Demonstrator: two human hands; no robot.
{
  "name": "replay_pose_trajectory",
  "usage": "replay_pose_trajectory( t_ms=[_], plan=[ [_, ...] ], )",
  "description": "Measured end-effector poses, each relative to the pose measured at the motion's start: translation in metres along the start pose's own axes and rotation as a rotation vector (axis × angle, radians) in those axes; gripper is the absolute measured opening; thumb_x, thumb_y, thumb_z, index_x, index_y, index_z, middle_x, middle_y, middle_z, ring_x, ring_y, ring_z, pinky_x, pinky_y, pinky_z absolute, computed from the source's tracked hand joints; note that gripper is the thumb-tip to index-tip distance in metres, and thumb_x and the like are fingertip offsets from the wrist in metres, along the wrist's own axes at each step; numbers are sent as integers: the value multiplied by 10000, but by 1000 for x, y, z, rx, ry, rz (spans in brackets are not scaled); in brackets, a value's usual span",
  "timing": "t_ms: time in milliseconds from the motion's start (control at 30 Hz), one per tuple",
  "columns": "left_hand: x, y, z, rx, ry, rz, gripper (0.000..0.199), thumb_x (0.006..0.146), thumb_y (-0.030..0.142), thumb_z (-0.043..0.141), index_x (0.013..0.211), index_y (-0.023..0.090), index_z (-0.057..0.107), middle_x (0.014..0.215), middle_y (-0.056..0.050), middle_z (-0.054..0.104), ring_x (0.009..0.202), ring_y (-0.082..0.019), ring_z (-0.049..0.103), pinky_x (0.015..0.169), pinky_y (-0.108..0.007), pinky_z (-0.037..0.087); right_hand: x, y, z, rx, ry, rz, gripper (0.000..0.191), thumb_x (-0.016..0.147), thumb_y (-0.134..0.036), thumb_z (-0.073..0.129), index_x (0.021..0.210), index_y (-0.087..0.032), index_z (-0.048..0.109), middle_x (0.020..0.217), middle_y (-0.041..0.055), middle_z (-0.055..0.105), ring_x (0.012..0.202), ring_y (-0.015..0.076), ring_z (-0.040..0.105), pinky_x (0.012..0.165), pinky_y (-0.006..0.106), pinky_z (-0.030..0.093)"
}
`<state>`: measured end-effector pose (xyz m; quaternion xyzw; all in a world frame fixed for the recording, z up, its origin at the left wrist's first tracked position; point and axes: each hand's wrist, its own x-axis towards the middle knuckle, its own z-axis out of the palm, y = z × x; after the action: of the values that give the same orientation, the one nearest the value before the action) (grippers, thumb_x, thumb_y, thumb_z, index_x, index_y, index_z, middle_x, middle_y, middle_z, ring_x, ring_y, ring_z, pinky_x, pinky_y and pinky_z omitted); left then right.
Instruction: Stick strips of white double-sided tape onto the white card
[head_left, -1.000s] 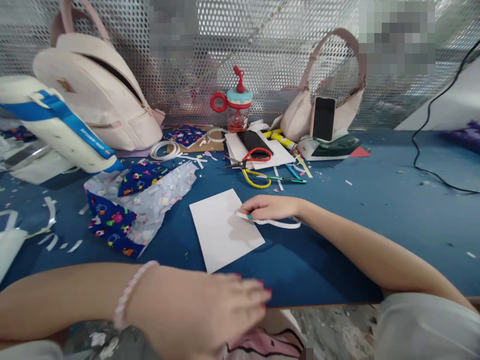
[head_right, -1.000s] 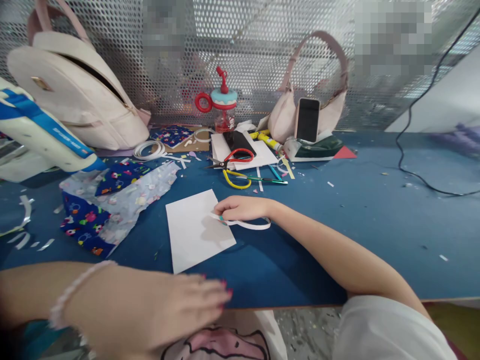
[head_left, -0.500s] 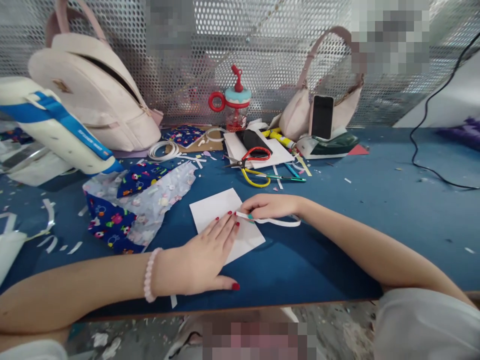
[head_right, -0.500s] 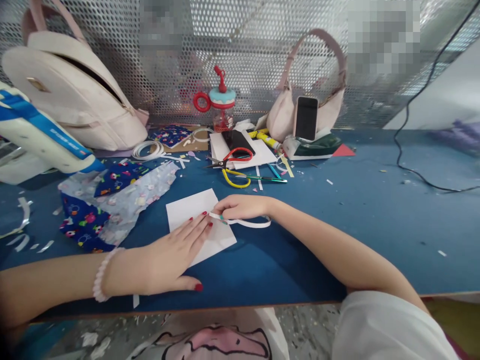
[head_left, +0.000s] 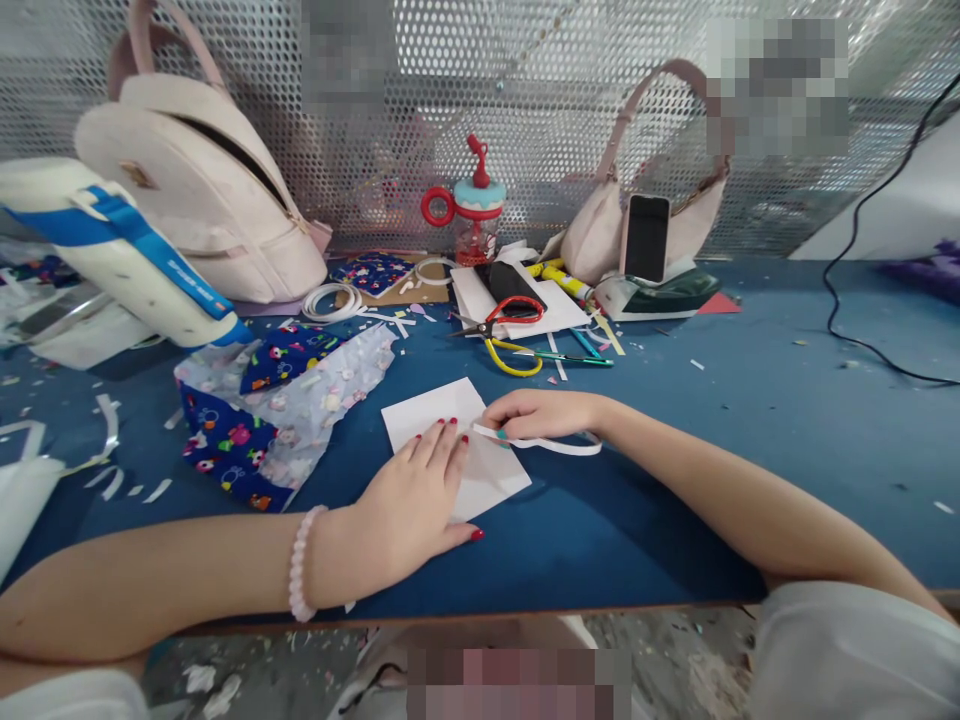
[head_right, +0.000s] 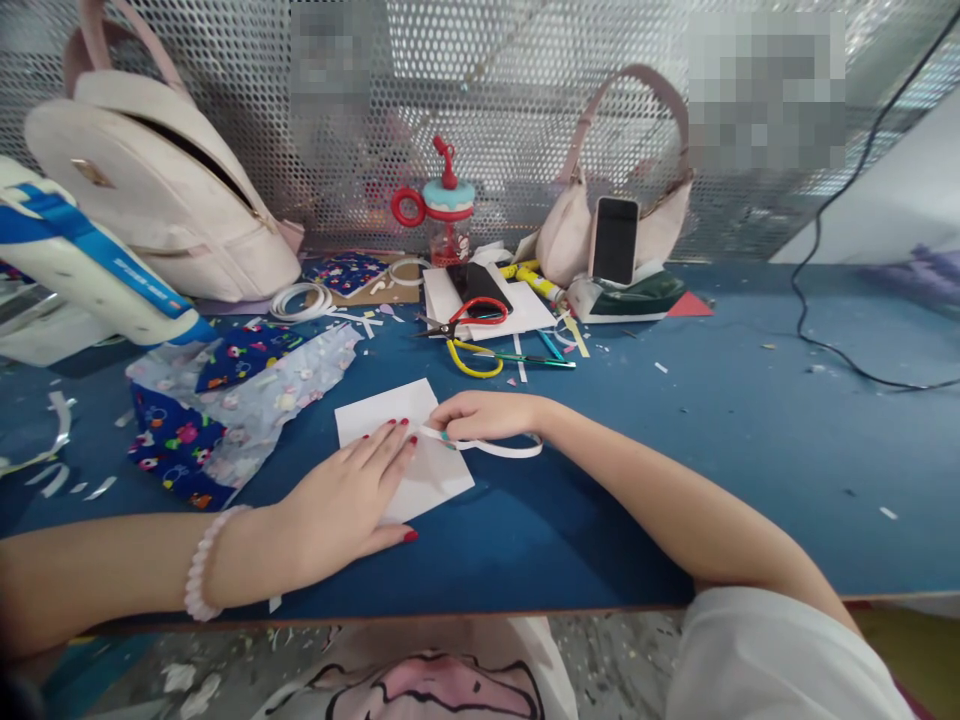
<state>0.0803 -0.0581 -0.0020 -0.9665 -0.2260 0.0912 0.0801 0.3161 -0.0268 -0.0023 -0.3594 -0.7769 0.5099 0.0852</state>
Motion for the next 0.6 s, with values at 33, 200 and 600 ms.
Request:
replay_pose_trajectory(
  t_ms=[33, 200, 600],
  plan=[
    [0, 0, 0, -5, 2, 3, 870, 827, 618, 612, 1356, -59, 475, 1439, -320, 378, 1326, -429, 425, 1033, -509, 454, 0, 0, 0, -1, -1, -1, 81, 764, -207, 439, 743, -175, 510, 702, -39, 425, 664, 112, 384, 618, 254, 312],
    [-1, -1, 5, -37, 39, 25, 814, 850, 558, 612, 1362, -57, 468, 1444, -300, 394, 1338, -413, 417, 1039, -493, 455, -2, -4, 0, -49, -15, -15, 81, 774, -188, 426, 759, -176, 505, 718, -35, 436, 676, 114, 401, 630, 256, 322],
    [-2, -4, 10, -37, 137, 101, 759, 880, 527, 563, 1327, -84, 495, 1373, -307, 486, 1326, -413, 431, 1035, -460, 456, -4, -16, 3, -260, -20, -134, 89, 805, -140, 386, 754, -193, 436, 740, -19, 443, 708, 128, 426, 684, 269, 337]
  ],
)
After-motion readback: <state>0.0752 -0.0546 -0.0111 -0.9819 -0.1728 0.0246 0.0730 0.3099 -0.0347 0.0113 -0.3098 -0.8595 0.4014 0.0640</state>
